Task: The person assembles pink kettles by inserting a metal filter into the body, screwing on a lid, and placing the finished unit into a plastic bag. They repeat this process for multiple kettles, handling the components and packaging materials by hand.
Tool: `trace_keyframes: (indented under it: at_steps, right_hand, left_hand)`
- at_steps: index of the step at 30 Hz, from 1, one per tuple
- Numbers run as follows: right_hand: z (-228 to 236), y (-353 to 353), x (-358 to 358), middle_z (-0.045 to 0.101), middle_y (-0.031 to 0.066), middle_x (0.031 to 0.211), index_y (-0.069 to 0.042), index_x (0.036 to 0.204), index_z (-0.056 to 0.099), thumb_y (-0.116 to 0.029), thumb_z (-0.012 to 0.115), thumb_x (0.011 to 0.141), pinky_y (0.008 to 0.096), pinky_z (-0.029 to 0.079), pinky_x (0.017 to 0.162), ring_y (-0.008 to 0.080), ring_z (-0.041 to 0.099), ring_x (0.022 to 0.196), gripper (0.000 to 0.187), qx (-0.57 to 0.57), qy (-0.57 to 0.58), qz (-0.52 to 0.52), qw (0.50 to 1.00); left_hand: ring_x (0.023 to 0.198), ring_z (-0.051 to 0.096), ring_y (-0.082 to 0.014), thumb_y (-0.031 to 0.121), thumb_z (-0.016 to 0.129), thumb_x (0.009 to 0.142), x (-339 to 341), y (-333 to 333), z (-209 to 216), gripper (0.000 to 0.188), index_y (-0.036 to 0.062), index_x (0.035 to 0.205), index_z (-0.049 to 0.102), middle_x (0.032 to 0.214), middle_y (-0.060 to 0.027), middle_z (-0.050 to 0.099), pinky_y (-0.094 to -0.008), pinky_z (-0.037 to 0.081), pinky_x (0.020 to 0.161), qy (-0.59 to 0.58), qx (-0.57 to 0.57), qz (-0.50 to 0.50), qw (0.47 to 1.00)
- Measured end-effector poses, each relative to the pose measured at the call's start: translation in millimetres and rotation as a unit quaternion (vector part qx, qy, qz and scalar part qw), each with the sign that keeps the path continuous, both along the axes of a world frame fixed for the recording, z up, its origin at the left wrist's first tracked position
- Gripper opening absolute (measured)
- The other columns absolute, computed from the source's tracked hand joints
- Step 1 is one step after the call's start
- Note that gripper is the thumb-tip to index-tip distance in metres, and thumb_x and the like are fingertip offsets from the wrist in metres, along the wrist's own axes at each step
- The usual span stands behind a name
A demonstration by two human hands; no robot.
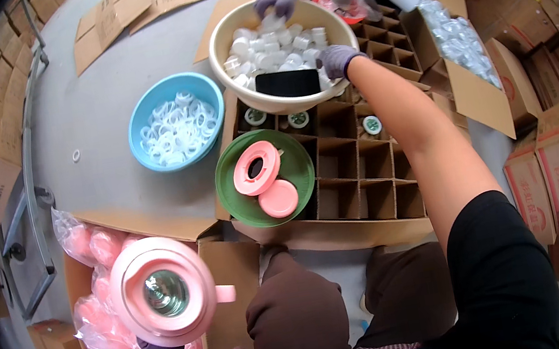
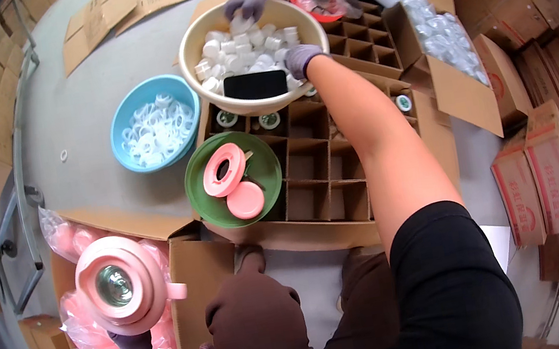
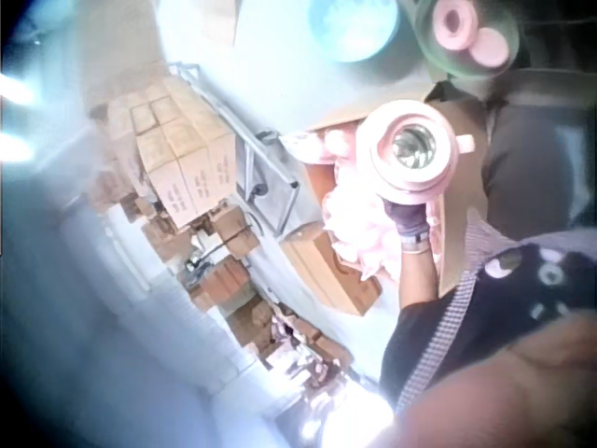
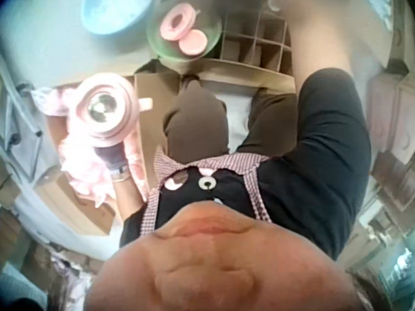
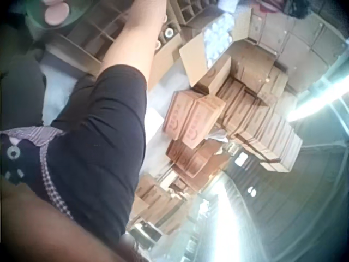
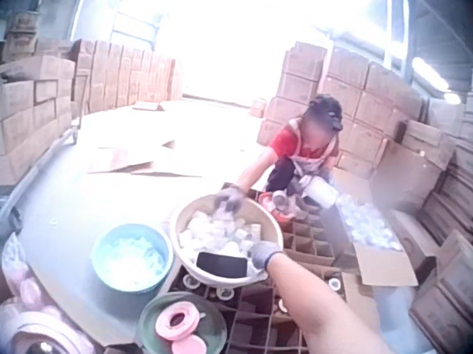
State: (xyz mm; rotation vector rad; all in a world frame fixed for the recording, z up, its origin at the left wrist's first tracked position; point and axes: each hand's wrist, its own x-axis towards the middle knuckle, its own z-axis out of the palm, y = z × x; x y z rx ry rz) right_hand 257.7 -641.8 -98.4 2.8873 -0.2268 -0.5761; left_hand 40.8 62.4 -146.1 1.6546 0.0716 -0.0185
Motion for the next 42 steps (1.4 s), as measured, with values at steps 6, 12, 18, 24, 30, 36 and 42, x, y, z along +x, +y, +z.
trace_keyframes:
  at_steps: [6, 12, 18, 24, 30, 36, 42]
  right_hand:
    - [-23, 38, 23, 0.073, 0.0126, 0.121, -0.013, 0.129, 0.068, -0.02, 0.085, 0.073, 0.0402, 0.057, 0.094, 0.029, 0.07, 0.115, 0.06, -0.022, 0.049, -0.051, 0.997]
    - [11, -5, -32, 0.071, 0.0136, 0.113, -0.009, 0.132, 0.063, -0.02, 0.079, 0.08, 0.0369, 0.055, 0.091, 0.0248, 0.069, 0.102, 0.055, 0.305, -0.314, -0.061, 0.897]
    - [184, 225, -235, 0.06, 0.011, 0.122, -0.009, 0.144, 0.054, -0.024, 0.077, 0.088, 0.0357, 0.051, 0.094, 0.0225, 0.061, 0.108, 0.062, 0.633, -0.306, 0.173, 0.69]
    - [221, 284, -365, 0.049, 0.0182, 0.116, -0.014, 0.149, 0.046, -0.047, 0.082, 0.078, 0.0491, 0.045, 0.096, 0.0362, 0.053, 0.107, 0.087, 0.455, -0.381, 0.245, 0.766]
    - [238, 295, -445, 0.043, 0.0246, 0.146, -0.006, 0.154, 0.032, -0.049, 0.096, 0.052, 0.0553, 0.038, 0.109, 0.0461, 0.046, 0.13, 0.128, 0.501, -0.418, 0.231, 0.721]
    - [250, 310, -504, 0.049, 0.021, 0.136, -0.003, 0.153, 0.031, -0.043, 0.097, 0.049, 0.0513, 0.041, 0.106, 0.042, 0.053, 0.124, 0.129, 0.445, -0.411, 0.177, 0.776]
    - [198, 301, -497, 0.039, 0.0213, 0.143, -0.003, 0.158, 0.016, -0.055, 0.097, 0.044, 0.0479, 0.035, 0.113, 0.0362, 0.043, 0.134, 0.149, 0.605, -0.481, 0.157, 0.615]
  left_hand:
    - [0.119, 0.062, -0.0192, 0.015, 0.047, 0.106, 0, -27, 4, 0.037, 0.0032, 0.141, 0.054, 0.137, -0.0093, 0.061, -0.0391, 0.053, 0.101, 0.143, -0.31, 0.075, 0.937]
    - [0.146, 0.039, -0.0291, 0.051, 0.051, 0.104, 13, -49, 0, 0.066, 0.0079, 0.154, 0.04, 0.159, -0.0096, 0.042, -0.0496, 0.027, 0.123, 0.158, -0.346, -0.103, 0.919]
    - [0.141, 0.046, -0.025, 0.044, 0.045, 0.109, -4, -72, 50, 0.055, 0.0049, 0.148, 0.047, 0.153, -0.0093, 0.049, -0.0448, 0.034, 0.12, 0.084, -0.491, -0.233, 0.835]
    - [0.142, 0.045, -0.0284, 0.041, 0.048, 0.108, -47, -79, 97, 0.056, 0.0042, 0.15, 0.045, 0.152, -0.0109, 0.05, -0.0477, 0.032, 0.121, 0.055, -0.406, -0.281, 0.868]
    - [0.137, 0.049, -0.0259, 0.044, 0.053, 0.106, -75, -69, 143, 0.06, 0.0038, 0.15, 0.043, 0.146, -0.0102, 0.054, -0.0441, 0.039, 0.115, -0.031, -0.277, -0.326, 0.903]
    - [0.124, 0.058, -0.0213, 0.042, 0.065, 0.1, -94, -71, 199, 0.062, -0.0009, 0.143, 0.049, 0.136, -0.0094, 0.06, -0.0382, 0.047, 0.103, -0.107, -0.147, -0.351, 0.919]
    - [0.12, 0.06, -0.0196, 0.036, 0.069, 0.099, -104, -89, 223, 0.058, -0.0024, 0.139, 0.053, 0.132, -0.008, 0.064, -0.0362, 0.046, 0.103, -0.138, -0.161, -0.36, 0.909]
